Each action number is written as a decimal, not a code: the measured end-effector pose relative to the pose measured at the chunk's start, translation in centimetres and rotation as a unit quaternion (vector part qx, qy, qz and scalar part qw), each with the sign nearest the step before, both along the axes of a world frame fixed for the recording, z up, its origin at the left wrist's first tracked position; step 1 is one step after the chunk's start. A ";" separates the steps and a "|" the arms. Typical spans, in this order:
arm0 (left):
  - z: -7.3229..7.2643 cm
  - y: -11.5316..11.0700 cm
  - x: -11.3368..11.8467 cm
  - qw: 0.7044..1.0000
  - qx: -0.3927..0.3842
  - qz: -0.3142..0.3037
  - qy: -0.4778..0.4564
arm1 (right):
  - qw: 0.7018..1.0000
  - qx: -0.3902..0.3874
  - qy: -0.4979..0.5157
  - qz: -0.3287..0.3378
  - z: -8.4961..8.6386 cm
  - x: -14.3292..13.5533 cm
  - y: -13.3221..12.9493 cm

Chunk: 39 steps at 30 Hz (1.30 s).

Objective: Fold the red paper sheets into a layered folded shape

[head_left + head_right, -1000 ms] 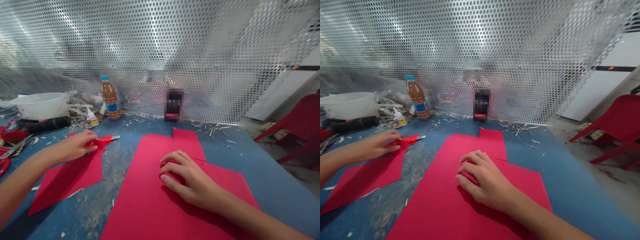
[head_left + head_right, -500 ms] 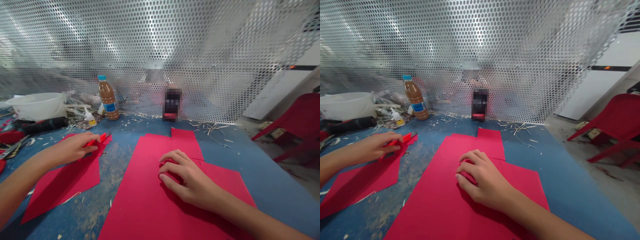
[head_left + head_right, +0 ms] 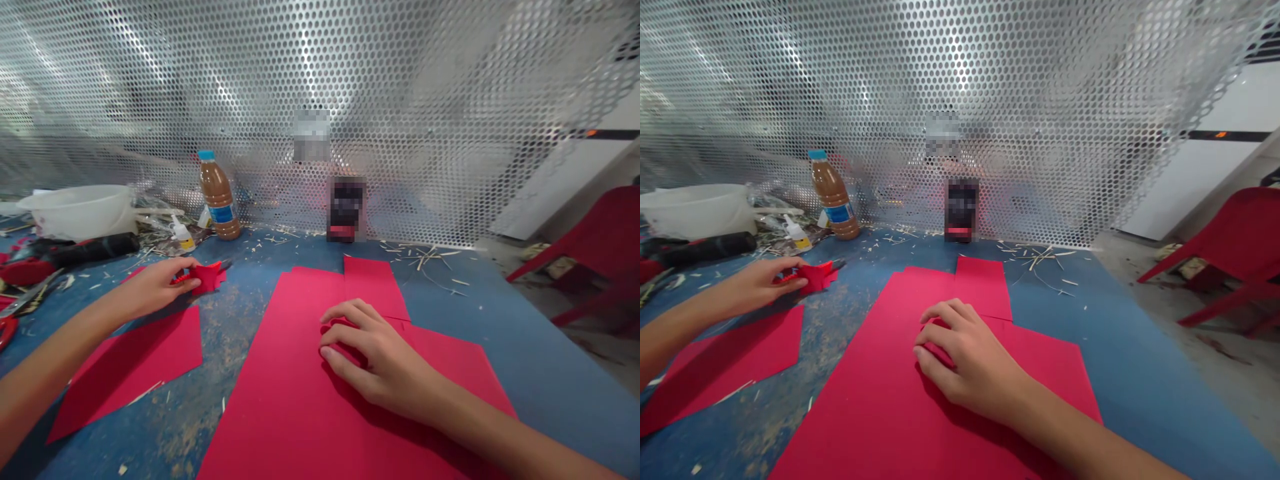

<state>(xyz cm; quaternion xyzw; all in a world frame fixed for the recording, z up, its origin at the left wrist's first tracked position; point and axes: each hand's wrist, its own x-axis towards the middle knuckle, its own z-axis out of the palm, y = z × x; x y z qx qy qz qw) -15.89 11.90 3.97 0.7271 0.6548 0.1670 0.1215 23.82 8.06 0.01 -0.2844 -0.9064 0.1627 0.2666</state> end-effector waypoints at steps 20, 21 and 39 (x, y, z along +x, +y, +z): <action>-0.2 -0.3 -1.6 0.997 0.002 -0.010 -0.071 | 1.000 -0.008 0.002 0.000 -0.1 -0.1 0.0; -0.4 -0.4 -1.2 0.997 -0.013 -0.025 -0.069 | 1.000 -0.008 0.002 0.000 -0.1 -0.1 0.0; 0.7 -1.0 2.7 0.970 0.133 -0.137 0.153 | 0.937 -0.208 0.241 -0.145 4.9 3.4 3.4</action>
